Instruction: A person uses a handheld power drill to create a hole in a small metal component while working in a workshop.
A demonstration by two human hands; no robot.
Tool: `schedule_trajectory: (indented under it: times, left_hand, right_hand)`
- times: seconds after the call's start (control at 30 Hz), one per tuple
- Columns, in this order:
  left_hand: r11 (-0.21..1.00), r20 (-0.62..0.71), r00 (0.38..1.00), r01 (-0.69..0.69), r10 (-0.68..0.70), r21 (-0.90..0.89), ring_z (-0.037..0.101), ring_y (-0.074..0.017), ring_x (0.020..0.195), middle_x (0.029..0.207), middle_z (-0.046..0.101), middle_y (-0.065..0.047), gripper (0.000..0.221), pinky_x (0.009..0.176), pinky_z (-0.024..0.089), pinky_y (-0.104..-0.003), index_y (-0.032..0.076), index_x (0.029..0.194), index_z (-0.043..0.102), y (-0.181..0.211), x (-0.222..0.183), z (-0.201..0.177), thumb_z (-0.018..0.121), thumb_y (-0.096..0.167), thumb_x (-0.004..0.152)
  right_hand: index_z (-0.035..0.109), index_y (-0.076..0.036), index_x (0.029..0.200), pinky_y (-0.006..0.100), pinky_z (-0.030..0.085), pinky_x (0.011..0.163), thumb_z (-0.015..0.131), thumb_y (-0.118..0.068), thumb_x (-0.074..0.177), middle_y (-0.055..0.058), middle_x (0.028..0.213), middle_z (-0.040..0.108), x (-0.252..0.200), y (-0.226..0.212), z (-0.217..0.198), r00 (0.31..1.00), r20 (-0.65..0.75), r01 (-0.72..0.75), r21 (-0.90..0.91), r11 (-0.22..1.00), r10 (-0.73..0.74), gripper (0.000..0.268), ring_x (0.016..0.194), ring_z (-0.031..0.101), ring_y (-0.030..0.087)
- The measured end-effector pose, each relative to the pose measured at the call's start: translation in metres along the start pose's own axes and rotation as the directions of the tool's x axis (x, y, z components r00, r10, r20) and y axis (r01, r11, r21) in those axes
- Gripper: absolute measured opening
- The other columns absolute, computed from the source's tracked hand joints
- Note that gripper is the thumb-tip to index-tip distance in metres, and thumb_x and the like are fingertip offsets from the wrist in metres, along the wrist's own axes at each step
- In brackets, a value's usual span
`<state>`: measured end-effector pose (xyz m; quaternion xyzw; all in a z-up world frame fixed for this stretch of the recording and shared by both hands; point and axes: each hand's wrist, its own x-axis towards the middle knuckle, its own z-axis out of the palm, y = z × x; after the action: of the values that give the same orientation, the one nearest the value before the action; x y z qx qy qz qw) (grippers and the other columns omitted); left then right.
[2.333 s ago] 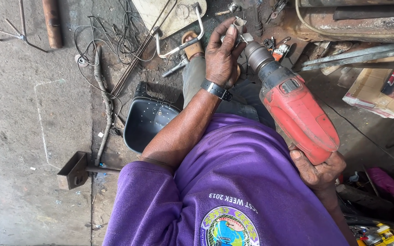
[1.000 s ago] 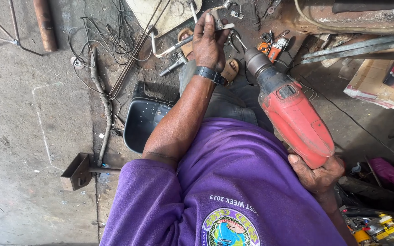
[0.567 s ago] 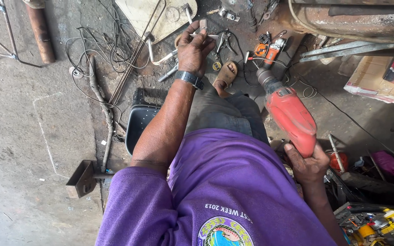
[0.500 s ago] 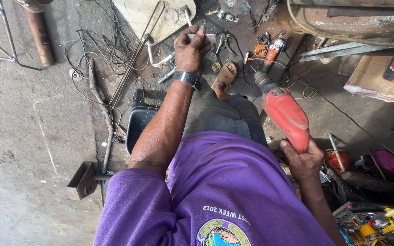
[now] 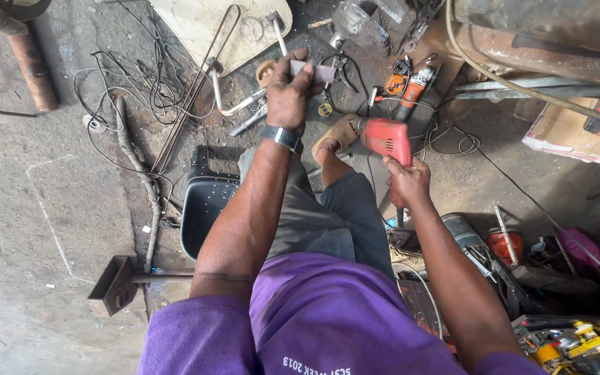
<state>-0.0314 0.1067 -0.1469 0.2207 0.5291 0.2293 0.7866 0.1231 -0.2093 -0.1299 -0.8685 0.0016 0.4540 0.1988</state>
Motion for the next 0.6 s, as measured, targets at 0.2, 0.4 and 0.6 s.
schedule_trajectory:
  times: [0.2,0.4,0.6]
  left_hand:
    - [0.999,-0.072,0.997,-0.008,0.006,-0.032,0.070,-0.0167,0.089,0.123,0.066,-0.016,0.043,0.075,0.068,-0.027,0.008,0.142,0.059,-0.098,-0.009,-0.047,0.070,0.008,0.101]
    - [0.950,-0.096,0.993,0.039,-0.073,-0.311,0.073,-0.0174,0.093,0.121,0.068,-0.016,0.046,0.068,0.070,-0.027,0.001,0.137,0.059,-0.219,0.012,-0.069,0.072,-0.006,0.093]
    - [0.937,-0.058,0.984,0.139,-0.166,-0.320,0.072,-0.0169,0.100,0.131,0.066,-0.013,0.048,0.069,0.069,-0.025,0.003,0.138,0.058,-0.293,0.034,-0.073,0.072,-0.003,0.092]
  right_hand:
    - [0.065,-0.001,0.094,0.043,0.060,0.044,0.086,-0.034,0.083,0.019,0.077,0.071,0.084,-0.037,0.048,0.997,-0.016,-0.072,0.241,0.968,0.078,0.040,0.051,0.070,0.028]
    - [0.065,-0.005,0.106,0.042,0.064,0.045,0.084,-0.038,0.084,0.013,0.098,0.079,0.200,-0.010,0.075,0.986,0.137,-0.135,0.365,0.921,0.091,0.045,0.051,0.071,0.023]
    - [0.067,-0.010,0.108,0.040,0.065,0.049,0.077,-0.045,0.081,0.009,0.102,0.081,0.319,0.050,0.120,0.939,0.328,-0.270,0.526,0.806,0.100,0.045,0.054,0.071,0.022]
